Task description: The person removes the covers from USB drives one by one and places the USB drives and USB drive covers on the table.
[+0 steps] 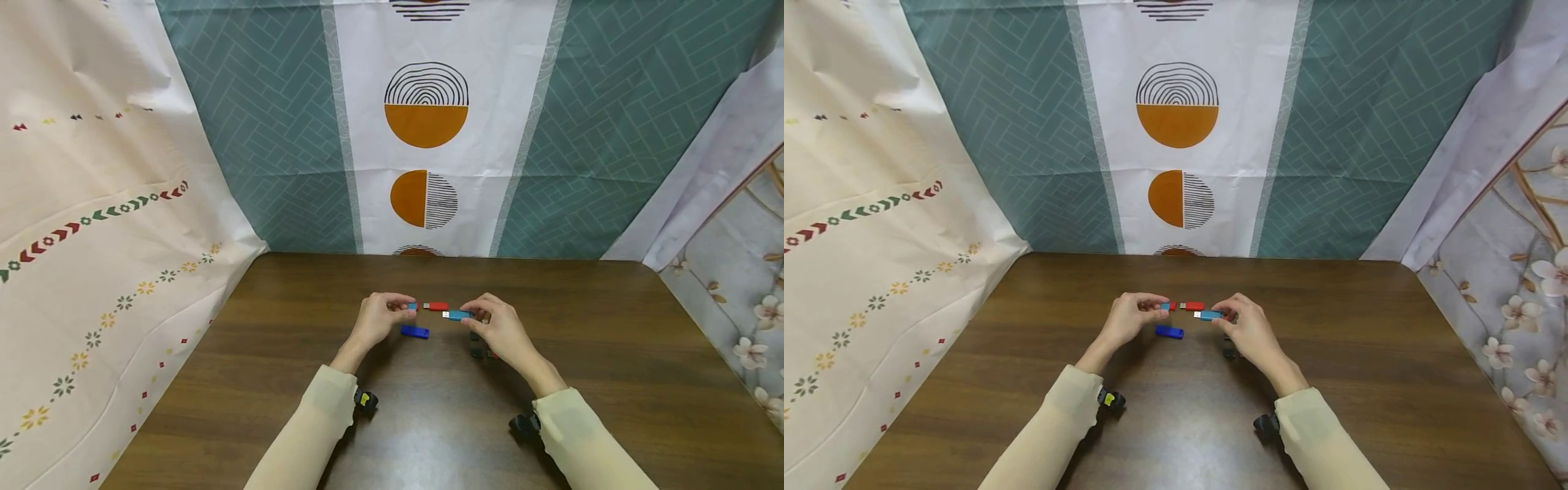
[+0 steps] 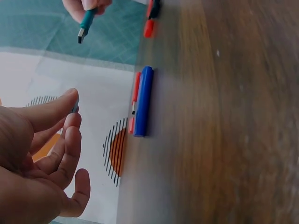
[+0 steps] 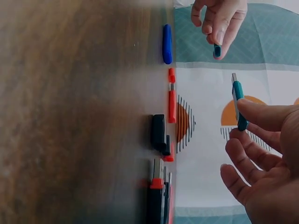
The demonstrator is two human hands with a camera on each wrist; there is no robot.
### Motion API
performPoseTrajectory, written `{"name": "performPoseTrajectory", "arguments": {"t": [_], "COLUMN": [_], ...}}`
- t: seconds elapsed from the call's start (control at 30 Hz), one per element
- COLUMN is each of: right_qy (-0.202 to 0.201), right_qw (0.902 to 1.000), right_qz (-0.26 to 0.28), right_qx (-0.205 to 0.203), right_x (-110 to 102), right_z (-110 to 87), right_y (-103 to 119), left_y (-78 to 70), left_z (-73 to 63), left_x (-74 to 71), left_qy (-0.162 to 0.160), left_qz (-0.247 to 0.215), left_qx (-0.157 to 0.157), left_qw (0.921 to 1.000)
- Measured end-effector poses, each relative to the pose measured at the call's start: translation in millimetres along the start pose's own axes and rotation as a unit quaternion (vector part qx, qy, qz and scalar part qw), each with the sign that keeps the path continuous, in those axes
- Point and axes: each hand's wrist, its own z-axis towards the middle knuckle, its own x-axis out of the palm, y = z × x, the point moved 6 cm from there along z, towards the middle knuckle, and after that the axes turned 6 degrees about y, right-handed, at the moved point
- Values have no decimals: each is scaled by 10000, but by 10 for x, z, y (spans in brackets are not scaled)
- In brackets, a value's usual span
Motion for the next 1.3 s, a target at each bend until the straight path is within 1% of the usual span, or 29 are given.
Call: {"name": "performPoseTrajectory", "arguments": {"t": [0.17, 0.37, 0.53, 0.67, 0.77, 1.1, 1.3], "right_qy": [41, 126, 197, 184, 179, 380, 594], "right_qw": [9999, 9995, 9988, 9983, 9972, 9898, 9797], "right_qz": [-125, -238, -384, -450, -545, -1113, -1638], "right_qx": [41, 153, 228, 335, 488, 802, 992], "right_x": [29, 80, 118, 131, 151, 287, 384], "right_z": [51, 146, 207, 238, 273, 432, 528], "right_y": [-8, -13, -8, 5, 3, 40, 27], "left_y": [41, 86, 86, 81, 79, 104, 126], "left_z": [30, 68, 91, 105, 121, 185, 214], "left_x": [4, 21, 39, 59, 72, 117, 160], "left_qy": [12, 107, 201, 286, 335, 486, 602], "left_qz": [73, 270, 384, 400, 473, 785, 932], "left_qx": [-99, -157, -140, -194, -232, -356, -424], "left_qw": [9999, 9995, 9990, 9986, 9980, 9951, 9929]}}
